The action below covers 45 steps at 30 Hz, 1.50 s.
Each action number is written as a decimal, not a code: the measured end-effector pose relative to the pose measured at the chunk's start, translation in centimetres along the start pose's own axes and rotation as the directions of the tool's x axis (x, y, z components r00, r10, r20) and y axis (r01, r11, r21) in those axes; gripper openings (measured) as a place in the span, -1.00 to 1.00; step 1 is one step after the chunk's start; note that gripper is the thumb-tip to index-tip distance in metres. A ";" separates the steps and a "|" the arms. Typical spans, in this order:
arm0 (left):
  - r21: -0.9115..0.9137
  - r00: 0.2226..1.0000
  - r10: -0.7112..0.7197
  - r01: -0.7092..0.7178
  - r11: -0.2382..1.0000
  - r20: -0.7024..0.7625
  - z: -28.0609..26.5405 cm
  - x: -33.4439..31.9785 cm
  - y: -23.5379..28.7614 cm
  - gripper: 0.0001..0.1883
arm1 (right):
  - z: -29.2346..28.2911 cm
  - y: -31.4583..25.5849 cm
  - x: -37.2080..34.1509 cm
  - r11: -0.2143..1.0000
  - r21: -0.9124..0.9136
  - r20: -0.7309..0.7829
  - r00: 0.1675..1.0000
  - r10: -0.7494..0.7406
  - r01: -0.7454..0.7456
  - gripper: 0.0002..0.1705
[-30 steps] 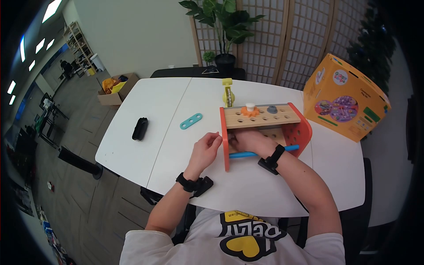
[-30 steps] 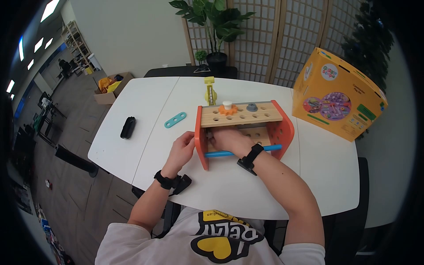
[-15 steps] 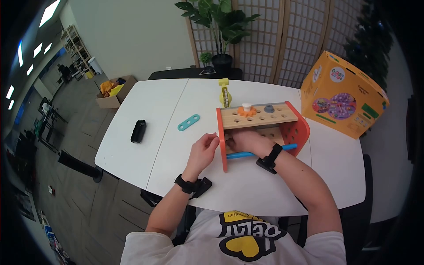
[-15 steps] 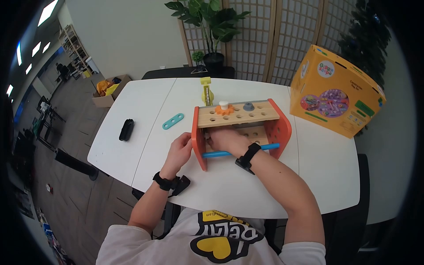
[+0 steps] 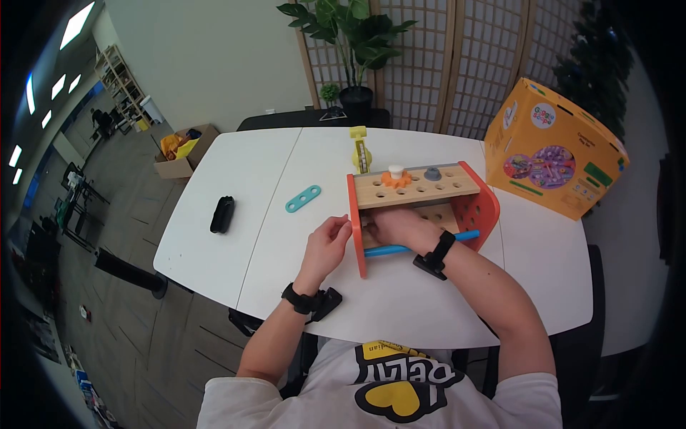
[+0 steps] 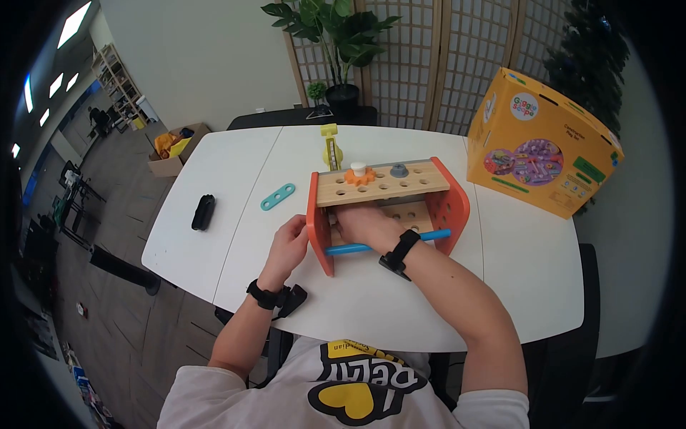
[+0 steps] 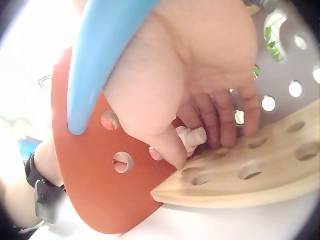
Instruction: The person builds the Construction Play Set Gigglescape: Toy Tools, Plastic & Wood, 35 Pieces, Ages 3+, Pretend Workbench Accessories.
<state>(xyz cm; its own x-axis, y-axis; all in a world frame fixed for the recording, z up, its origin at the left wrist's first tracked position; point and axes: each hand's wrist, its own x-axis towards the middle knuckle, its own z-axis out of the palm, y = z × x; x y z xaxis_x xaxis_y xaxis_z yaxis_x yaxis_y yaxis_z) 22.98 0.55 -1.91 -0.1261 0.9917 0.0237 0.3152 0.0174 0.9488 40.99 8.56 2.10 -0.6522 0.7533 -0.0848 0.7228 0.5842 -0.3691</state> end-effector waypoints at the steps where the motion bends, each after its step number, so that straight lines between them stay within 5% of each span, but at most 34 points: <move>1: 0.007 1.000 -0.003 0.003 1.000 -0.001 0.0 -0.1 0.1 -0.60 | 0.0 0.0 -0.1 1.000 0.025 -0.041 0.999 -0.001 0.002 -0.66; 3: -0.001 1.000 -0.002 0.002 1.000 0.000 0.0 -0.1 0.2 -0.60 | 0.0 0.1 -0.2 0.997 0.075 -0.123 0.992 0.000 0.010 -0.66; 12: 0.017 1.000 -0.013 0.013 1.000 0.005 0.0 -0.1 0.2 -0.60 | -0.1 -0.1 -0.2 1.000 0.020 0.070 0.998 0.006 -0.007 -0.66; 15: 0.019 1.000 -0.013 0.013 1.000 0.011 0.0 0.1 -0.1 -0.60 | 1.0 0.8 0.0 0.999 0.037 -0.062 0.998 -0.023 0.025 -0.72; 21: -0.016 1.000 0.007 -0.007 1.000 0.007 0.1 0.0 -0.3 -0.59 | 0.8 0.8 0.3 0.999 0.015 -0.054 0.998 -0.040 0.041 -0.63; 24: 0.006 1.000 -0.004 0.004 1.000 0.012 0.0 0.0 -0.1 -0.58 | 0.6 0.6 0.6 1.000 0.000 0.084 0.996 0.011 -0.011 -0.63; 30: -0.005 1.000 0.000 0.000 1.000 0.018 0.0 0.2 -0.4 -0.58 | -0.2 -0.1 -0.1 1.000 0.003 0.047 0.999 -0.010 0.010 -0.64; 33: -0.003 1.000 0.013 -0.013 1.000 0.013 0.0 0.0 -0.1 -0.58 | -0.5 -0.4 -0.4 0.999 0.051 -0.040 0.999 0.014 -0.012 -0.66; 45: -0.013 0.997 -0.006 0.007 1.000 0.079 -0.6 0.0 0.6 -0.58 | 0.0 0.5 -0.5 0.987 0.162 0.038 0.999 0.011 -0.017 -0.60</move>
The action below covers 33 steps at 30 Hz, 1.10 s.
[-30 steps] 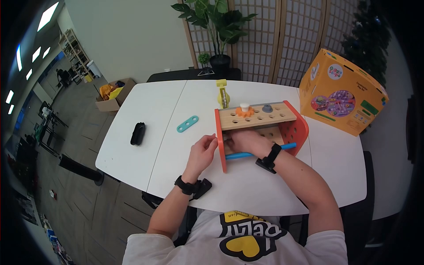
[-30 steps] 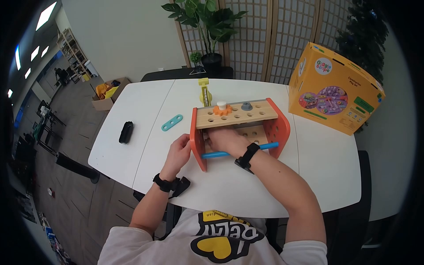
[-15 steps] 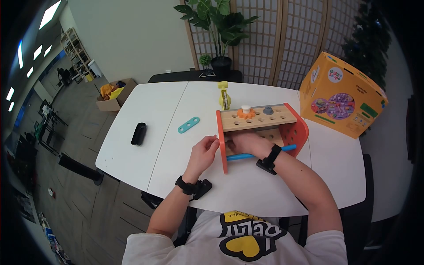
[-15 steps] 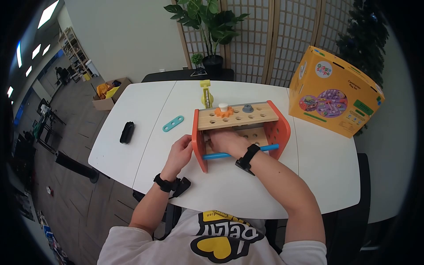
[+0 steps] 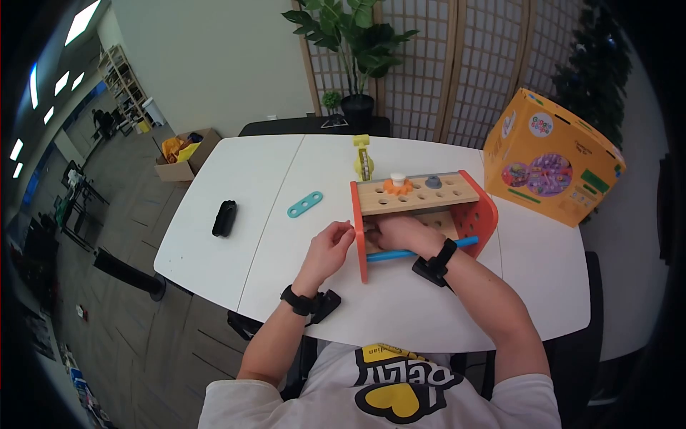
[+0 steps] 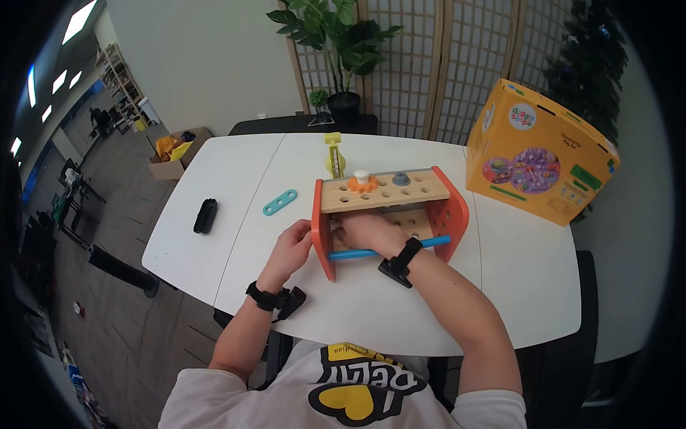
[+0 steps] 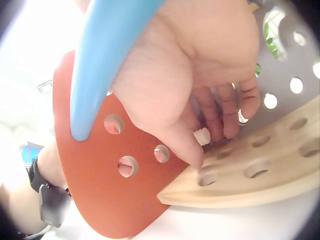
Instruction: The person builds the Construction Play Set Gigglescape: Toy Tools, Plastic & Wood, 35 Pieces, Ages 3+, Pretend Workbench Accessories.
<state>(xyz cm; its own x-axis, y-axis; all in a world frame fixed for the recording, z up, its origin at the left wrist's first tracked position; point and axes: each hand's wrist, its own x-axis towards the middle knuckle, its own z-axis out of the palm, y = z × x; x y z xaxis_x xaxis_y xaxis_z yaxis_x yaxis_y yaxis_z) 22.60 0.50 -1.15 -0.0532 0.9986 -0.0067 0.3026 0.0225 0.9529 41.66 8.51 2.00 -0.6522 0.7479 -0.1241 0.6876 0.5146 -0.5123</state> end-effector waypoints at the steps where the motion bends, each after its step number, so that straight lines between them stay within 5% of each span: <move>1: -0.021 1.000 0.001 -0.001 1.000 0.009 -0.2 0.1 -0.1 -0.57 | -0.3 -0.2 -0.4 1.000 0.011 -0.013 1.000 0.004 -0.004 -0.61; 4: 0.025 0.999 -0.004 0.003 1.000 0.043 -1.2 0.6 0.2 -0.51 | -1.7 -0.8 -3.0 1.000 -0.019 -0.059 0.998 -0.016 0.015 -0.65; 7: 0.067 0.998 -0.064 0.062 0.996 0.022 -2.0 1.0 1.5 -0.34 | -3.7 -1.3 -7.1 0.965 -0.051 -0.297 0.918 -0.262 0.259 -0.69; 8: 0.071 0.995 -0.098 0.095 0.993 0.037 -2.3 1.2 2.0 -0.28 | -5.3 -2.0 -8.7 0.966 0.045 -0.332 0.916 -0.225 0.253 -0.71; 9: 0.074 0.990 -0.134 0.130 0.989 0.052 -2.6 1.4 2.5 -0.22 | -6.9 -2.5 -10.1 0.959 0.142 -0.361 0.915 -0.182 0.247 -0.72; 11: 0.057 0.983 -0.174 0.171 0.984 0.053 -2.7 1.7 3.1 -0.13 | -8.8 -1.3 -12.1 0.985 0.101 -0.630 0.775 -0.046 0.140 -0.78; 13: 0.016 0.983 -0.180 0.180 0.984 0.028 -2.3 2.1 3.4 -0.07 | -10.9 2.0 -12.7 0.996 -0.047 -0.754 0.657 0.015 -0.077 -0.60; 16: 0.064 0.990 -0.110 0.105 0.992 0.082 -1.8 2.7 3.2 -0.07 | -12.0 8.4 -12.7 0.871 0.396 -0.493 0.733 0.469 -0.291 -0.41; 20: 0.015 0.986 -0.098 0.096 0.995 0.136 -1.5 2.8 4.6 -0.19 | -9.6 12.0 -11.1 0.418 0.895 -0.060 0.886 0.459 -0.156 -0.30; 26: 0.036 0.981 -0.068 0.063 0.997 0.184 -2.4 3.2 6.9 -0.36 | -9.6 11.7 -11.3 0.298 0.955 -0.119 0.921 0.372 0.004 -0.40; 29: -0.093 0.985 0.129 -0.119 0.989 0.117 -1.9 3.8 5.3 -0.32 | -9.4 12.6 -12.3 0.357 0.923 -0.221 0.956 0.194 0.141 -0.28; 33: -0.135 0.968 0.157 -0.132 0.982 0.193 -2.7 2.8 6.5 -0.19 | -8.3 12.8 -12.6 0.391 0.864 -0.393 0.911 0.126 0.318 -0.08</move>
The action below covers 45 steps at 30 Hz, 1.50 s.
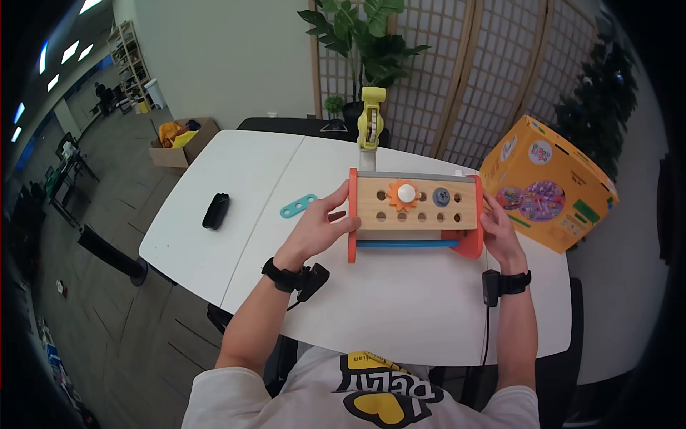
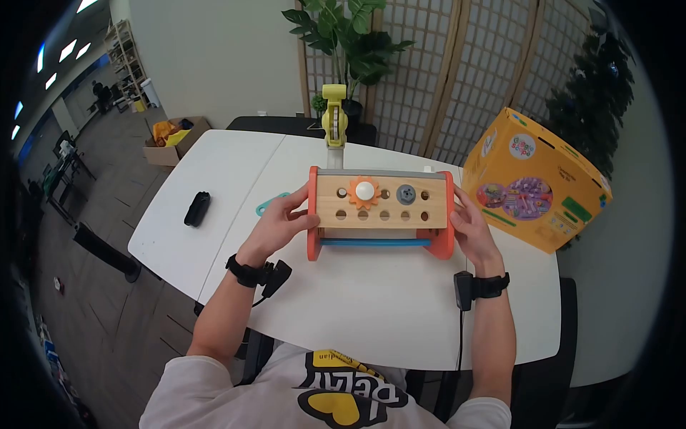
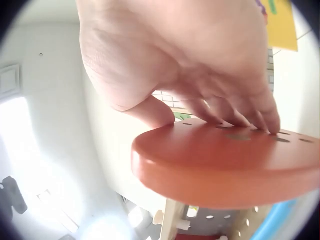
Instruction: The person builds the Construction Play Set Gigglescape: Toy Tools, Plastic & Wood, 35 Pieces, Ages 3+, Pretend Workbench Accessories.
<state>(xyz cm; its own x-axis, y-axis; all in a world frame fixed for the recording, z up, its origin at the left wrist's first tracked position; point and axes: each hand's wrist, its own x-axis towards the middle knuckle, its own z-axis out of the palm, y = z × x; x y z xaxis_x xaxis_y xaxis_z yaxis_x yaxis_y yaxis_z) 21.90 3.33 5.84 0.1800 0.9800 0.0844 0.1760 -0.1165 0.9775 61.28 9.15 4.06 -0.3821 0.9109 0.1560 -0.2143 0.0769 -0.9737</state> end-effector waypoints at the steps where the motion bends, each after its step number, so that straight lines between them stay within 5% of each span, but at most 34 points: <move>1: 0.026 0.999 0.042 -0.042 0.999 -0.003 0.1 -0.1 -0.3 -0.16 | 0.0 0.0 -0.3 1.000 -0.012 -0.012 1.000 -0.011 0.011 -0.01; 8: 0.061 0.994 0.108 -0.110 0.992 0.035 0.3 -2.0 -0.7 -0.11 | 0.5 0.5 -1.5 0.999 -0.024 0.016 0.999 -0.031 0.031 0.20; 17: 0.088 0.981 0.184 -0.190 0.978 0.065 -0.1 -2.0 -2.1 -0.33 | 0.9 1.7 -1.3 0.997 -0.074 -0.002 1.000 -0.001 0.001 0.20; 21: 0.293 0.994 0.092 -0.105 0.950 0.058 -3.0 0.0 -3.4 -0.50 | 1.2 1.1 -1.1 0.989 -0.145 -0.005 1.000 -0.024 0.023 0.15; 23: 0.537 0.999 -0.017 0.033 0.843 -0.035 -4.9 1.4 -3.4 -0.54 | 1.6 0.6 -1.1 0.976 -0.214 -0.002 1.000 -0.030 0.029 0.10; 26: 0.880 0.973 0.172 0.055 0.471 -0.153 -7.1 3.1 -9.6 -0.55 | 1.6 0.5 -0.9 0.937 -0.350 -0.066 0.997 -0.035 0.009 0.00; 29: 0.930 0.986 -0.013 0.160 0.331 -0.165 -7.7 3.9 -11.4 -0.56 | 1.2 1.3 -0.5 0.931 -0.359 -0.086 0.991 -0.105 0.068 -0.10; 32: 0.950 0.984 0.040 0.155 0.272 -0.172 -8.6 5.4 -14.5 -0.62 | 1.2 1.0 0.0 0.871 -0.490 -0.106 0.988 -0.108 0.042 -0.11; 35: 0.906 0.971 0.107 0.155 0.393 -0.212 -8.5 5.6 -13.2 -0.63 | 2.0 0.0 0.2 0.836 -0.549 -0.154 0.985 -0.079 -0.019 -0.12; 39: 0.665 0.920 0.249 0.016 0.746 -0.302 -7.5 4.4 -4.9 -0.65 | 1.7 0.5 0.7 0.798 -0.601 -0.124 0.981 -0.150 0.047 -0.14; 45: 0.563 0.957 0.278 -0.272 0.781 0.077 -5.2 3.5 3.4 -0.68 | 1.9 1.0 1.1 0.833 -0.554 -0.160 0.982 -0.099 -0.006 -0.12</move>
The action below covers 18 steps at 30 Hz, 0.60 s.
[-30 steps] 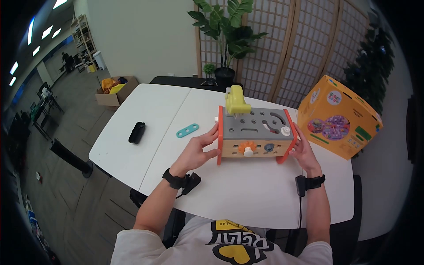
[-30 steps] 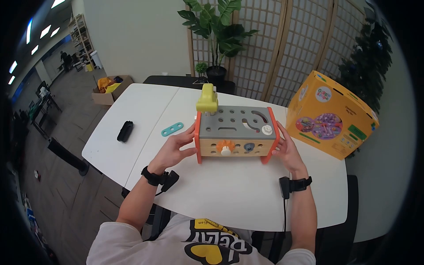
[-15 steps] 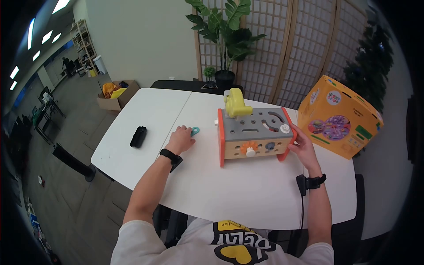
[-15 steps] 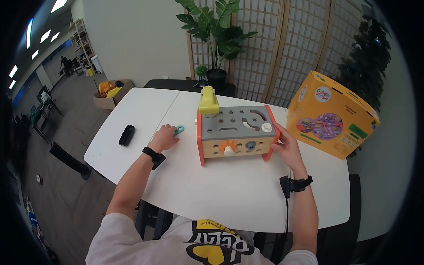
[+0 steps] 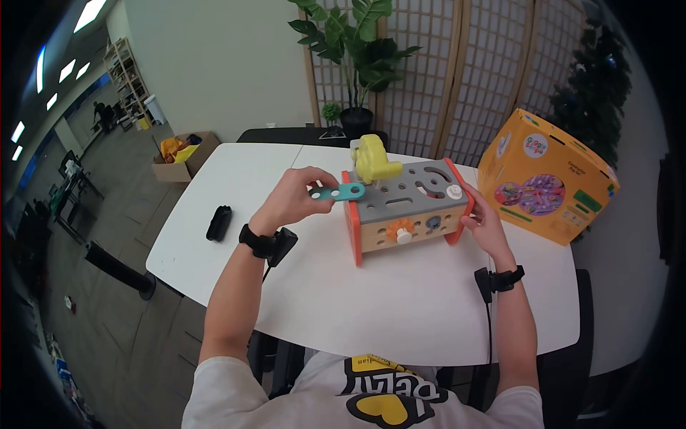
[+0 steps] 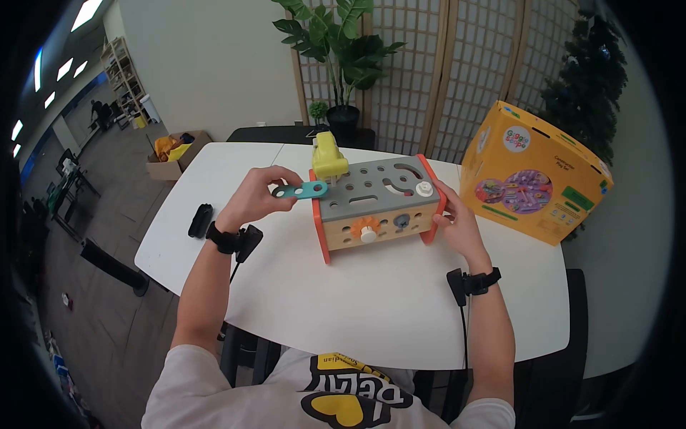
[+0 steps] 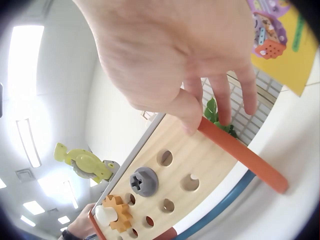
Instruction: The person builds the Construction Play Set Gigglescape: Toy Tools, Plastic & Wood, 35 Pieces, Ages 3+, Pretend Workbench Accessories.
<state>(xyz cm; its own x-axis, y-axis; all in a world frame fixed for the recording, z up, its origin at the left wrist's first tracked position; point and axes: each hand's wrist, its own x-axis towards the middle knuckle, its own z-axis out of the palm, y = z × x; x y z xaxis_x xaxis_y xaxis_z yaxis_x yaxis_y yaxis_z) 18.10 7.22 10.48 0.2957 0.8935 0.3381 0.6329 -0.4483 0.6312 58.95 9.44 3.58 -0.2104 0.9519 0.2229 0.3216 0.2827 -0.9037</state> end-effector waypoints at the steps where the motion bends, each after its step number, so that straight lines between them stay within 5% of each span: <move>1: -0.005 0.997 0.056 -0.056 0.998 0.051 0.3 0.4 0.7 -0.68 | 0.1 0.1 0.0 1.000 0.005 -0.005 1.000 -0.018 0.018 -0.12; 6: -0.044 0.965 0.205 -0.201 0.979 0.164 2.3 2.1 1.2 -0.68 | 0.0 0.4 0.1 0.999 0.011 -0.006 0.999 -0.035 0.035 -0.11; 12: -0.074 0.968 0.214 -0.205 0.976 0.134 3.0 1.8 1.2 -0.72 | 0.1 0.3 -0.1 0.999 -0.005 -0.011 0.999 -0.033 0.033 -0.11; 15: -0.052 0.974 0.202 -0.208 0.977 -0.100 2.1 0.4 0.2 -0.74 | 0.1 0.0 -0.3 0.999 -0.044 -0.009 1.000 -0.026 0.026 -0.10; 18: 0.132 0.964 0.003 0.033 0.991 -0.267 -0.5 -1.7 -5.1 -0.69 | -0.1 1.1 0.0 0.998 -0.047 0.007 0.999 -0.038 0.038 -0.06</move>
<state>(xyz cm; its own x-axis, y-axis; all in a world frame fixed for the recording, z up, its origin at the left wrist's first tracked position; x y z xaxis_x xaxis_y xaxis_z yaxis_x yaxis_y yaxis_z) 14.02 7.97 7.02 0.0961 0.8522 0.5144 0.7311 -0.4111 0.5445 59.41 9.73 2.62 -0.2289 0.9397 0.2542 0.3565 0.3239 -0.8763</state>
